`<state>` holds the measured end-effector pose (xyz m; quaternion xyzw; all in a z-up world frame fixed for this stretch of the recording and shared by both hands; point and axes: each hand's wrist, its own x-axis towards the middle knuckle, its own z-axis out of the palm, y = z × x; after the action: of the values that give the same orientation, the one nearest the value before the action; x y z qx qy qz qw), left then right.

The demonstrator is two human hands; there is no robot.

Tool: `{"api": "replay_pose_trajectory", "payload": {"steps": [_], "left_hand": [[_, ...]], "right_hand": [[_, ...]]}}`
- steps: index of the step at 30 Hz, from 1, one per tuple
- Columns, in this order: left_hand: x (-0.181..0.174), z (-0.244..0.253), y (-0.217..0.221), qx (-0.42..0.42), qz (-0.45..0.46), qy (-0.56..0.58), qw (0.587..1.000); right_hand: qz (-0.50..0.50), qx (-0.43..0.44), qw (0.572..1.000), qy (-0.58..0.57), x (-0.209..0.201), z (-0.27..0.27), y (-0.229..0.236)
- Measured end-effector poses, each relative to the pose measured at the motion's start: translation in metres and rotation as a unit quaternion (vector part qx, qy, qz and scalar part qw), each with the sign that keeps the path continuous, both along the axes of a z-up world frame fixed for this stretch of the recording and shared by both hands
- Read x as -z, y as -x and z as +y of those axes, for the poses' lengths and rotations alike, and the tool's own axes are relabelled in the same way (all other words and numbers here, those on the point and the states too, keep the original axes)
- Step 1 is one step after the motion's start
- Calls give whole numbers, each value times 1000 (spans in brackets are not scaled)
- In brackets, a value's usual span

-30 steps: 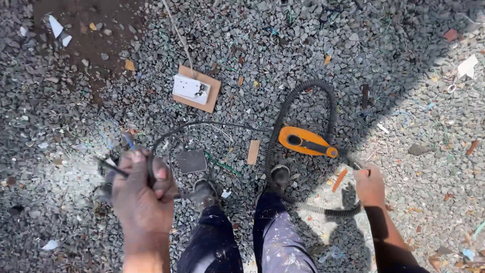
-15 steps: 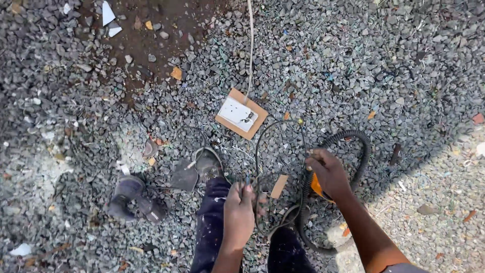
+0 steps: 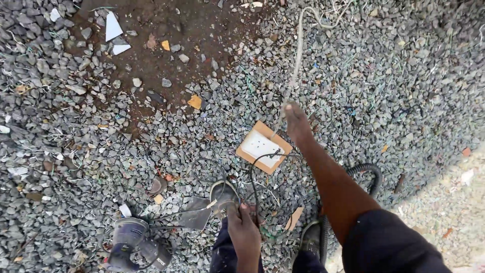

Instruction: Wiring an electrical socket by stripping and connecting wires

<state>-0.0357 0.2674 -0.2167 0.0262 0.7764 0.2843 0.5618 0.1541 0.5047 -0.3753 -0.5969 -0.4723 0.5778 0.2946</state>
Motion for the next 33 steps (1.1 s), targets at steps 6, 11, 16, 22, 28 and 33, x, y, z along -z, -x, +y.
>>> {"api": "replay_pose_trajectory", "payload": {"steps": [6,11,16,22,28,33], "left_hand": [[20,25,6,-132,61,-36,989],[46,1,-24,-108,104,25,988],[26,8,-28,-128,167,46,977],[56,-28,-47,-137,234,-21,962],[9,-10,-65,-4,140,121,983],[42,-52,-75,132,86,114,981]], "right_hand": [[-109,53,972,201,-81,-9,64],[-62,1,992,113,-85,-47,61],[166,289,901,277,-117,-56,43],[92,234,934,253,-84,-64,-41],[-298,-24,923,242,-44,-127,-105],[-292,-144,910,255,-21,-182,-118]]}}
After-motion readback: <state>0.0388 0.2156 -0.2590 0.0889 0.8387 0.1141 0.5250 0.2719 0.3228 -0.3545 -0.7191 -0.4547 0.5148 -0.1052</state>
